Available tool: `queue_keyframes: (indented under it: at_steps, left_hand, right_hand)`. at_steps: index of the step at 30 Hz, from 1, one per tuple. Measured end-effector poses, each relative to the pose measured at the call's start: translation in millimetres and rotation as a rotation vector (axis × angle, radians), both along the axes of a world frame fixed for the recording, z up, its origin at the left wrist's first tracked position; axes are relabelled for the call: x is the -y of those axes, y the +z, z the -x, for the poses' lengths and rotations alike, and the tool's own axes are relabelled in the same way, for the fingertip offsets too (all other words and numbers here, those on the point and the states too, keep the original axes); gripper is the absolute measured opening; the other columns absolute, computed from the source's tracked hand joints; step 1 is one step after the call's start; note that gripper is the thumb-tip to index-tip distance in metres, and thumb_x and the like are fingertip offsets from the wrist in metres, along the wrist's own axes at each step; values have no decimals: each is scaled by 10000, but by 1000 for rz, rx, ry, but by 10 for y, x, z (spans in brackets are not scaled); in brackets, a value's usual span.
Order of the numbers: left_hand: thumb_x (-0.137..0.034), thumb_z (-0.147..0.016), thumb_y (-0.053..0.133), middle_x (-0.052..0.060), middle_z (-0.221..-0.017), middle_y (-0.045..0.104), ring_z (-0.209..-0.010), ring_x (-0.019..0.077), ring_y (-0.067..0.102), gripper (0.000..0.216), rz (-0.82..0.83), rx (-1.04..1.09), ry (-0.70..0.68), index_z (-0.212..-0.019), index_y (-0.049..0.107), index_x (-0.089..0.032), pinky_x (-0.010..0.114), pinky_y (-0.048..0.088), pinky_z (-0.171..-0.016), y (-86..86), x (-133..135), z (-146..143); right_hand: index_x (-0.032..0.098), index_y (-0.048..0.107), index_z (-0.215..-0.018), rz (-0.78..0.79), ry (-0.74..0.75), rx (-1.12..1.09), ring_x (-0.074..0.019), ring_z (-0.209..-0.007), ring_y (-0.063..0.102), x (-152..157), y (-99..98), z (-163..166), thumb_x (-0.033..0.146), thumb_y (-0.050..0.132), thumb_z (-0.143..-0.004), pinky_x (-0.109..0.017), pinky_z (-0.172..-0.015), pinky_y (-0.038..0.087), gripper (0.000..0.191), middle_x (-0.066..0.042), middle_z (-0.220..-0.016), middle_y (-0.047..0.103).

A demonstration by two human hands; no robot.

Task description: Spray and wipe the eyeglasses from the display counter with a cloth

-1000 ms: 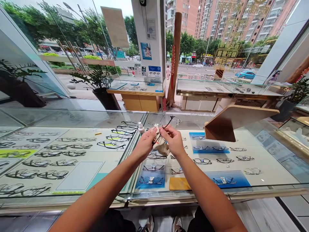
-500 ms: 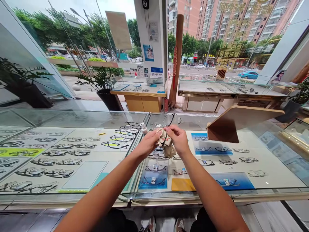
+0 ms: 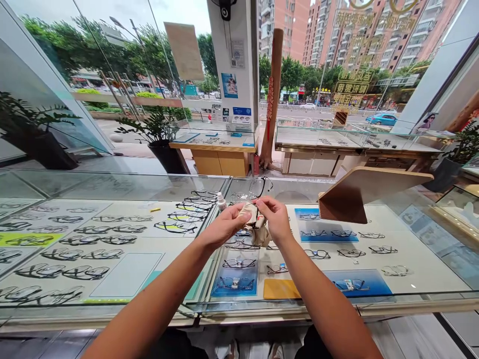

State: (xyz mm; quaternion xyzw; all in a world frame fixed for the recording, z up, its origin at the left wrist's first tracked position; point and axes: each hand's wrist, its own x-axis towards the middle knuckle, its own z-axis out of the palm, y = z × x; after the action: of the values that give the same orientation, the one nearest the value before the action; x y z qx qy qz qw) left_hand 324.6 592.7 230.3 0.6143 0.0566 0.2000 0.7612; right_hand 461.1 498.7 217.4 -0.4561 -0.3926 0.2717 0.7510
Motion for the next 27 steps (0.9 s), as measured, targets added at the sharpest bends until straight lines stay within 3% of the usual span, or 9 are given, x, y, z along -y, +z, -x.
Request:
queue_keyframes:
  at_steps: [6, 13, 16, 21, 27]
  left_hand:
    - [-637, -881, 740, 60, -945, 742, -810, 167, 605, 570, 10, 66, 214, -1180, 736, -152, 270, 445, -764, -127, 95, -120]
    - [-485, -846, 837, 83, -996, 749, -881, 188, 652, 533, 55, 17, -26, -1242, 712, -149, 286, 473, -828, -40, 68, -16]
    - [-528, -818, 851, 53, -902, 729, -781, 159, 620, 561, 29, 42, 34, -1212, 707, -154, 262, 463, -756, -72, 111, -55]
    - [-713, -847, 724, 16, -773, 668, -669, 136, 519, 595, 55, 43, 227, -1029, 730, -147, 248, 408, -652, -213, 155, -155]
    - [-645, -865, 743, 26, -830, 693, -742, 167, 572, 465, 88, -7, 99, -975, 738, -193, 282, 454, -740, -238, 245, -146]
  right_hand:
    - [230, 798, -813, -40, -9, 66, -179, -818, 600, -11, -10, 69, 460, 826, -840, -307, -792, 485, 234, -13, -859, 687]
    - [224, 800, -845, 2, -1, -65, -161, -750, 563, 7, 19, -18, 477, 817, -836, -289, -718, 465, 255, -10, -841, 677]
    - [227, 792, -836, -12, -9, -32, -167, -774, 568, -1, 14, 19, 490, 816, -830, -295, -745, 475, 264, -9, -852, 663]
    - [233, 792, -800, -47, -25, 101, -186, -832, 580, 20, 38, 65, 443, 817, -838, -313, -792, 471, 215, -17, -855, 629]
    - [241, 762, -819, -113, -122, -6, -192, -819, 574, 129, 173, -204, 439, 788, -844, -337, -807, 480, 201, -32, -875, 683]
